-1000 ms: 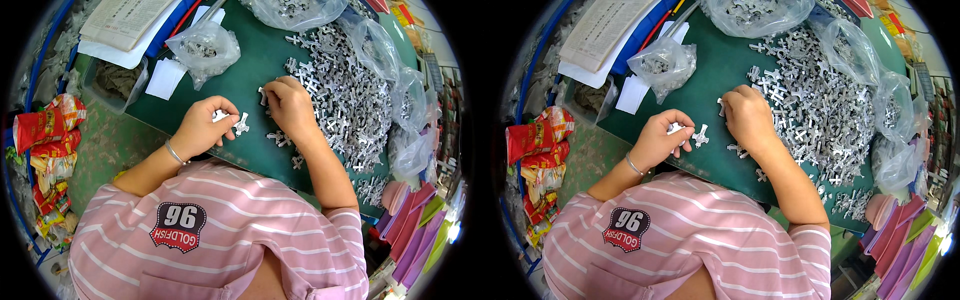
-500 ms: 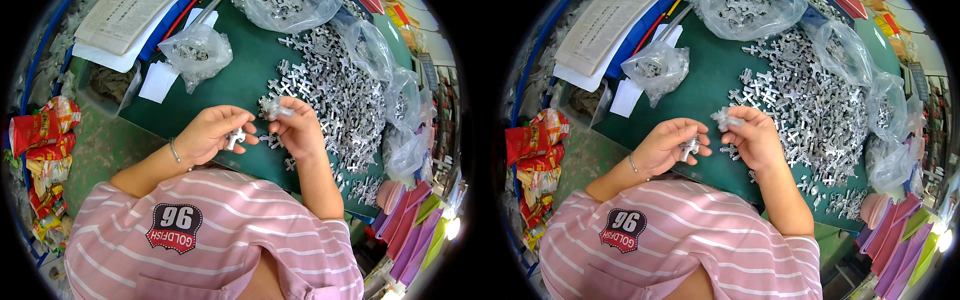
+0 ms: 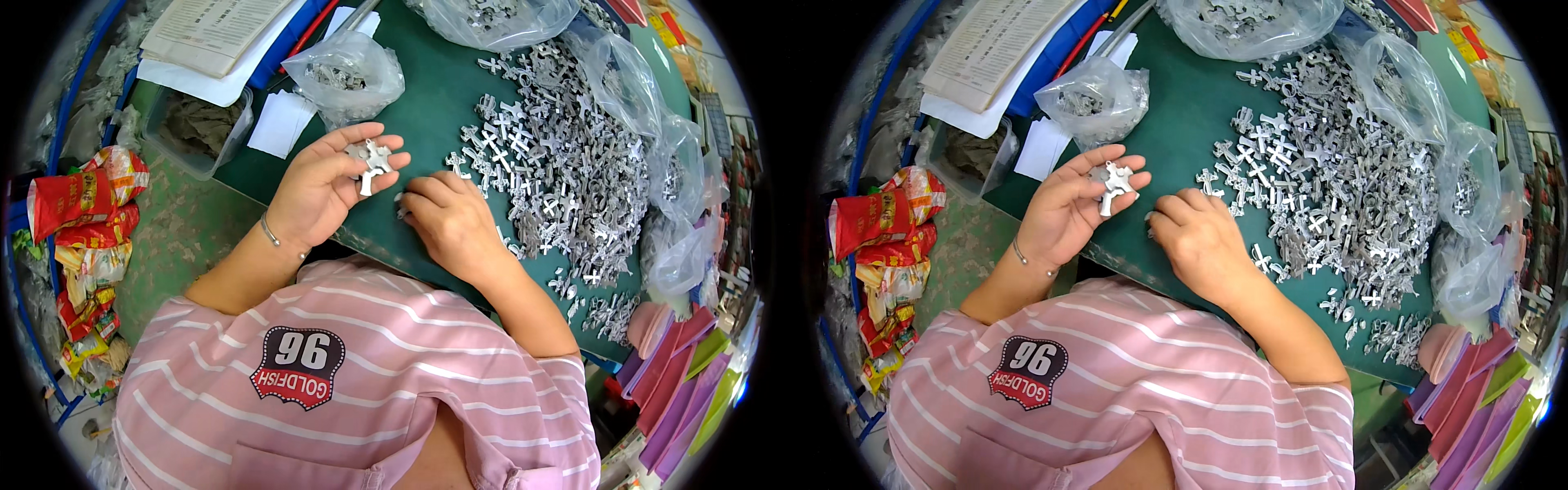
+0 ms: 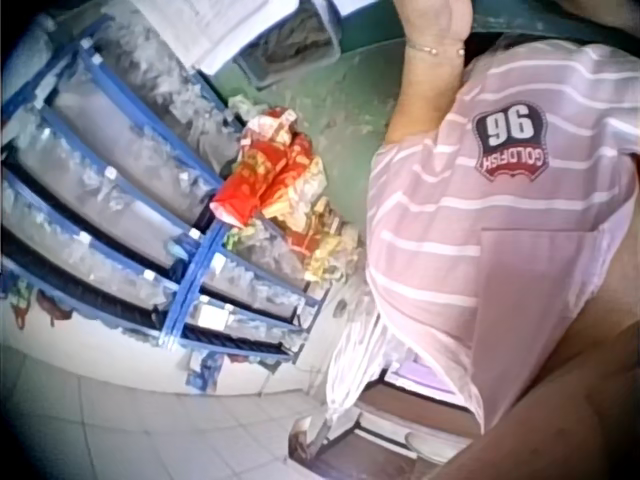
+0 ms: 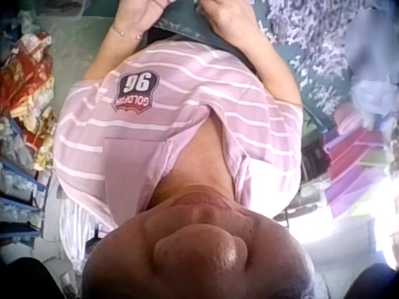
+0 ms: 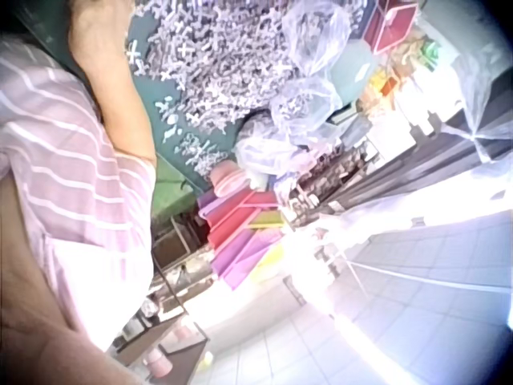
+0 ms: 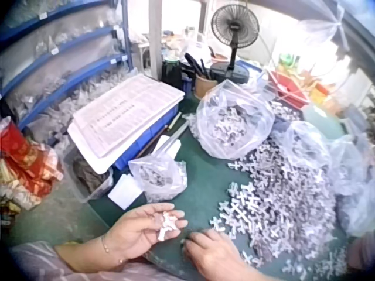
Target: The person assembles small silver metal hair clips by hand at a green workbench. They pick up individual cross-shaped and bar-shaped components, interlock them, and place the finished clips into a pile. Another person briefly appears to place a tray of components on the table.
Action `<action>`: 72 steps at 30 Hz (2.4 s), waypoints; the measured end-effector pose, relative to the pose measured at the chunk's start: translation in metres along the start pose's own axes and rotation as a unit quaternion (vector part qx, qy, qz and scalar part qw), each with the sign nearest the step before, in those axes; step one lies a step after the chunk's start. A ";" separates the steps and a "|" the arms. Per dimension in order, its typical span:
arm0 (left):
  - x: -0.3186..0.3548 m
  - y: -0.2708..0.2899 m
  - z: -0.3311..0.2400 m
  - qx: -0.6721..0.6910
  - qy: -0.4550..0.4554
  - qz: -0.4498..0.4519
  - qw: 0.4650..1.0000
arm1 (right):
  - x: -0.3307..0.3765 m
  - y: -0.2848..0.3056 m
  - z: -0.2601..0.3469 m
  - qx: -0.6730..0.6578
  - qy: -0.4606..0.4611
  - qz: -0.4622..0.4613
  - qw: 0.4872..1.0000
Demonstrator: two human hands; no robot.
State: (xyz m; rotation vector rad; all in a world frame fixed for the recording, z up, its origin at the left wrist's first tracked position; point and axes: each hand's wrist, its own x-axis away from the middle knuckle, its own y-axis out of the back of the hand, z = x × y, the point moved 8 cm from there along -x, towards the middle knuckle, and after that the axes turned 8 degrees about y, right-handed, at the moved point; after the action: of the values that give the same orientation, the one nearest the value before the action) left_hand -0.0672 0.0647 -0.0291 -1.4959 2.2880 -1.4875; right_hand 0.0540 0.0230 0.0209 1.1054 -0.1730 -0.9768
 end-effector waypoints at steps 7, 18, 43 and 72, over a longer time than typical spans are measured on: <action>-0.004 -0.015 0.017 -0.015 0.033 0.032 0.999 | 0.000 0.042 -0.012 -0.137 -0.098 -0.172 0.971; -0.012 -0.012 0.039 -0.052 0.083 -0.040 0.994 | 0.056 0.000 -0.057 -0.418 -0.403 -0.218 0.785; -0.010 -0.018 0.043 -0.163 0.090 -0.035 0.982 | 0.051 -0.003 -0.047 -0.522 -0.342 -0.217 0.750; -0.003 0.004 0.028 -0.147 0.075 -0.063 0.984 | 0.022 0.017 -0.036 -0.147 -0.218 -0.104 0.959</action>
State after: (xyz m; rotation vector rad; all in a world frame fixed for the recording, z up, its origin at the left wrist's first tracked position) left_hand -0.0547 0.0478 -0.0483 -1.6819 2.6445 -1.3820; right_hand 0.0972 0.0325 0.0095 0.6327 -0.2628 -1.3823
